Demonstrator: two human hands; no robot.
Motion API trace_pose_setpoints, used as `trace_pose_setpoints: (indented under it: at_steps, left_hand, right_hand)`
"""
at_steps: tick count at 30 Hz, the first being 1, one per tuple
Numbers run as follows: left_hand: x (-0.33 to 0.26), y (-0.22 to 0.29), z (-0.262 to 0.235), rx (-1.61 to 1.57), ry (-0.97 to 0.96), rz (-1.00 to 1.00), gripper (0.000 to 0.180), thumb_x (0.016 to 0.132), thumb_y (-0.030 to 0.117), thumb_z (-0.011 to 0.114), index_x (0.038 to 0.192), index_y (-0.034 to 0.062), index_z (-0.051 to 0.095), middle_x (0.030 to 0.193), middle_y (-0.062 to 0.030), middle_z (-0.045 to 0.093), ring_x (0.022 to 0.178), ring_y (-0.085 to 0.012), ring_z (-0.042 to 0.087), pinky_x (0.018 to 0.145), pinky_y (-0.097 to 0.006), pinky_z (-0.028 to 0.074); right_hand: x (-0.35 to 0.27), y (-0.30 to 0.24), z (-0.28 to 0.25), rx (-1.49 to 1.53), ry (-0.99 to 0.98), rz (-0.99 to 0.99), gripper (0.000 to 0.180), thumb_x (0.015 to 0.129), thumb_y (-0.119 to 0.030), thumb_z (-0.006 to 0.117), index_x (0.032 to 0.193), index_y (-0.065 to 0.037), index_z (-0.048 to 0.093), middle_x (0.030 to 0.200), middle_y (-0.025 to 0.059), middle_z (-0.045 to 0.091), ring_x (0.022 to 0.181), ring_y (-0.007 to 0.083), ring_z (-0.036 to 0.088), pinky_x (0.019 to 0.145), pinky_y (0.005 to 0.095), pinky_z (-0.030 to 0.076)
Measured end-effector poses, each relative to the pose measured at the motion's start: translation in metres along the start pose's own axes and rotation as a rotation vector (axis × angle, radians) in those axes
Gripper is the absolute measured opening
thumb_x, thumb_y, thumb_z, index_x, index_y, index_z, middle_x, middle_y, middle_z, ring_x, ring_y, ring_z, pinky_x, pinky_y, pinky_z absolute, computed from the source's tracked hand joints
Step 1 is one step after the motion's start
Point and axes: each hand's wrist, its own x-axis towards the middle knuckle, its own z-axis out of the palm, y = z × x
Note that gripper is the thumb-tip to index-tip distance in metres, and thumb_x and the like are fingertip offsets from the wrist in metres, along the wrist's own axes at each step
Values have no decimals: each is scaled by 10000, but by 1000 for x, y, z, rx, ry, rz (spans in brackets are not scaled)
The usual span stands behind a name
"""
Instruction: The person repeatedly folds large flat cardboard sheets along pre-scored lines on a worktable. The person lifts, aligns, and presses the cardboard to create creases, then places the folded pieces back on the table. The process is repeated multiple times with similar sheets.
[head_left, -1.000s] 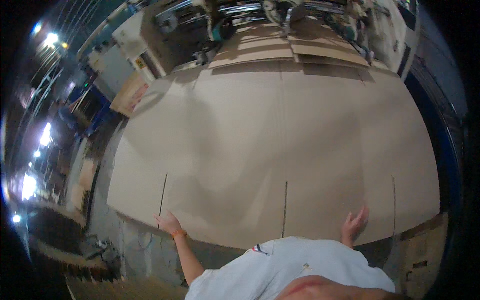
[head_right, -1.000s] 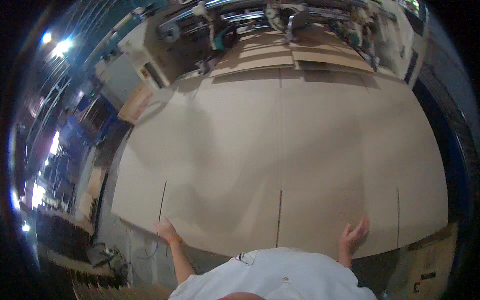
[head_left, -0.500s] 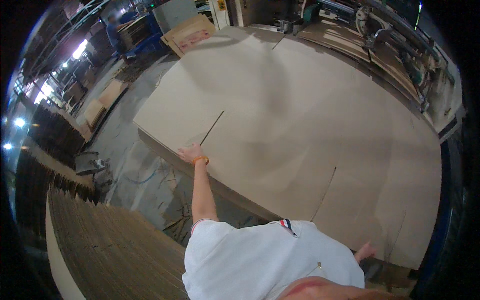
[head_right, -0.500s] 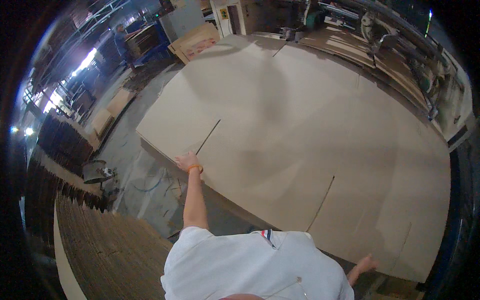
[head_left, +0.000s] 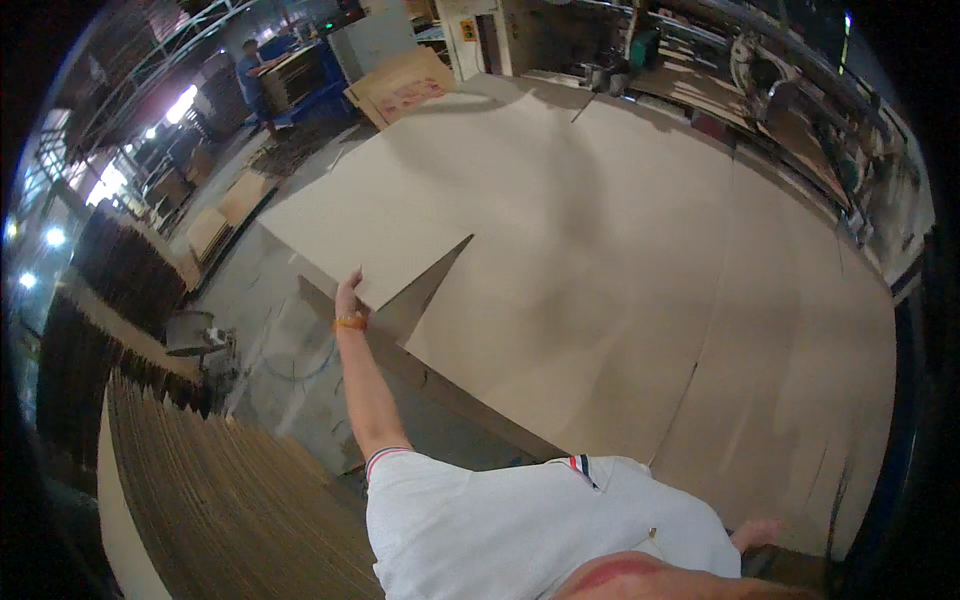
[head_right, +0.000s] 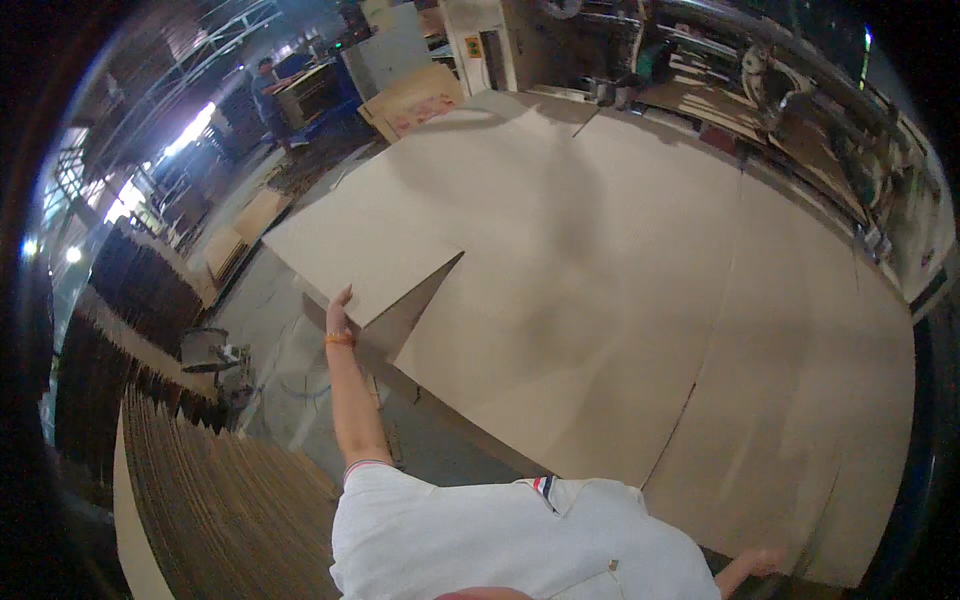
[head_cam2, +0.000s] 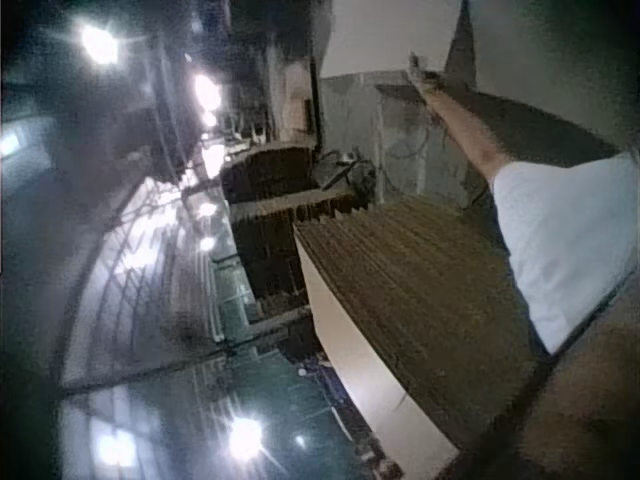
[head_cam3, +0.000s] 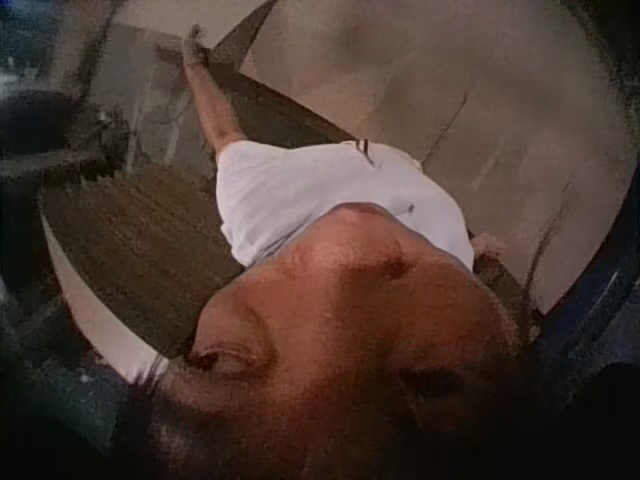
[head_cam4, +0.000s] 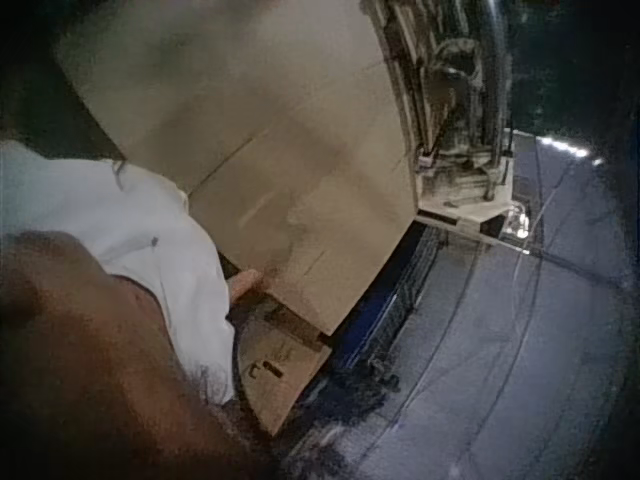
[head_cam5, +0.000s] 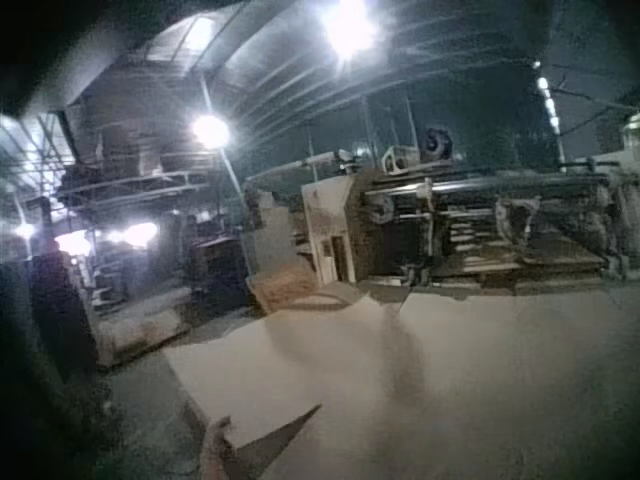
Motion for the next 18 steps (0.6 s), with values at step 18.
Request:
trace_pose_setpoints:
  at_steps: [18]
  left_hand:
    - [-183,-63,38,802,-312,555,300,832,222,671,1051,22,627,890,-78,676,806,-143,618,690,-298,495]
  right_hand:
    - [8,-201,87,968,-740,164,555,961,-381,344,1350,3,441,1364,162,488,1185,312,515,986,446,394]
